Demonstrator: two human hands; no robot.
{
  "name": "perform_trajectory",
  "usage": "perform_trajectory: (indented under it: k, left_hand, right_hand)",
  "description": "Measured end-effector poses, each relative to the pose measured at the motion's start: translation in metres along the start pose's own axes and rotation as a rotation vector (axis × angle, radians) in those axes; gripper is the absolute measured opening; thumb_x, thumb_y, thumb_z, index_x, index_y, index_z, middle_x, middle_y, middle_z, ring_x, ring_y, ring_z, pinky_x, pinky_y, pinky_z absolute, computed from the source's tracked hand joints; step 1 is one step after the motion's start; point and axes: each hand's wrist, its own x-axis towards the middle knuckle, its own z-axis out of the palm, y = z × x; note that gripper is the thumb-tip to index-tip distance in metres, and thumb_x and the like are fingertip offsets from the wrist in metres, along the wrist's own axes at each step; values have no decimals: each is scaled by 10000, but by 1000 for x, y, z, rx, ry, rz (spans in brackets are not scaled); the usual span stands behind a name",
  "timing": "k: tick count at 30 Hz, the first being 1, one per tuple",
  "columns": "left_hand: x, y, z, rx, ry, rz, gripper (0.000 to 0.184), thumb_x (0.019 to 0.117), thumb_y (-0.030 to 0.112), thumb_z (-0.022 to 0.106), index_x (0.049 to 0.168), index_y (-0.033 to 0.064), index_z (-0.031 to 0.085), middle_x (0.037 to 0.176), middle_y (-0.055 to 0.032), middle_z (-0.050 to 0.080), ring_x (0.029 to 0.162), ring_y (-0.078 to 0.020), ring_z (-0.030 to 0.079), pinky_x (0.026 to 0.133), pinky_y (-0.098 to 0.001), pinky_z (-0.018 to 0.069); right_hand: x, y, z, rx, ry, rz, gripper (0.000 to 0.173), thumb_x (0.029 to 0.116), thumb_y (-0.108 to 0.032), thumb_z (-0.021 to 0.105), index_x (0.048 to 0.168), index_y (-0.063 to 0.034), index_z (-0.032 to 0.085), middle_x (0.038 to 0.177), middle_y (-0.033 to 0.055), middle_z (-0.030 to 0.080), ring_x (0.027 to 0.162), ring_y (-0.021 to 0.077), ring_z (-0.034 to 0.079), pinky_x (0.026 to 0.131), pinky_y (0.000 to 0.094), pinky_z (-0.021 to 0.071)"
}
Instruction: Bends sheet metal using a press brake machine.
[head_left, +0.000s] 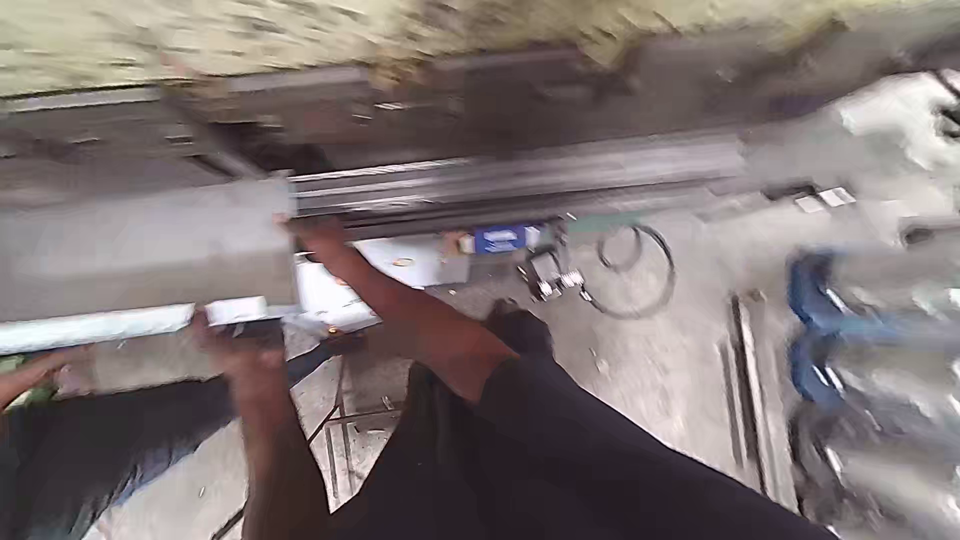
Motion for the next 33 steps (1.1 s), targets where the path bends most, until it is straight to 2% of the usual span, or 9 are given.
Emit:
perform_trajectory:
  k: [3, 6, 15, 19, 21, 24, 26, 30, 33]
  left_hand:
    - [1, 1, 13, -49, 129, 15, 647, 929, 597, 637, 1407, 177, 521, 1263, -105, 660, 1097, -290, 676, 928, -568, 572]
    - [3, -3, 18, -94, 195, -29, 715, 871, 592, 717, 1426, 197, 499, 1328, -115, 625, 1153, -310, 658, 950, -560, 562]
    - [-5, 3, 23, -66, 227, -57, 712, 831, 623, 741, 1366, 184, 573, 1281, -112, 666, 1128, -291, 676, 910, -528, 579]
    - [3, 0, 20, -95, 242, -60, 684, 861, 564, 739, 1391, 185, 531, 1253, -127, 673, 1075, -305, 697, 871, -532, 596]
    - [6, 2, 19, -103, 242, -70, 677, 881, 536, 729, 1421, 195, 502, 1254, -132, 667, 1076, -313, 693, 869, -543, 593]
    - [12, 0, 22, -95, 283, -76, 593, 886, 513, 733, 1310, 126, 582, 1101, -137, 709, 931, -292, 725, 778, -511, 621]
    - [7, 1, 23, -55, 292, -78, 591, 898, 523, 712, 1304, 110, 590, 1068, -124, 708, 875, -258, 715, 739, -470, 618]
    - [7, 4, 19, -103, 314, -102, 670, 881, 499, 762, 1363, 95, 533, 1118, -181, 679, 913, -311, 696, 750, -502, 602]
    - [11, 2, 16, -122, 314, -91, 652, 875, 459, 780, 1337, 63, 547, 1043, -209, 696, 852, -333, 709, 711, -497, 612]
  right_hand:
    - [7, 6, 10, 181, -22, -27, 516, 918, -388, 776, 1237, -3, 652, 1086, 192, 722, 963, 284, 721, 832, 499, 626]
    - [12, 0, 7, 262, -8, 107, 528, 902, -423, 792, 1233, -38, 646, 1068, 175, 702, 939, 279, 696, 798, 480, 604]
    - [16, 2, 10, 300, 7, 176, 599, 872, -408, 828, 1296, -47, 607, 1169, 186, 688, 1048, 294, 693, 871, 493, 605]
    - [8, -4, 8, 320, -11, 186, 582, 912, -416, 785, 1314, -39, 598, 1185, 193, 684, 1048, 298, 700, 849, 473, 617]
    - [3, -9, 8, 327, -13, 199, 623, 925, -469, 755, 1347, -44, 582, 1240, 193, 675, 1106, 302, 687, 893, 486, 606]
    - [4, -8, 6, 337, 17, 190, 627, 930, -494, 738, 1343, -46, 587, 1226, 181, 686, 1106, 288, 692, 905, 473, 609]
    - [-1, -8, 6, 315, 10, 175, 598, 935, -481, 734, 1327, -50, 597, 1200, 164, 687, 1082, 275, 690, 886, 462, 608]
    - [-4, -10, 7, 330, -47, 167, 565, 951, -432, 729, 1356, -66, 582, 1227, 148, 692, 1081, 268, 705, 880, 448, 621]
    - [-6, -11, 7, 313, -30, 171, 543, 959, -416, 722, 1363, -83, 577, 1247, 156, 677, 1078, 285, 696, 871, 468, 609]
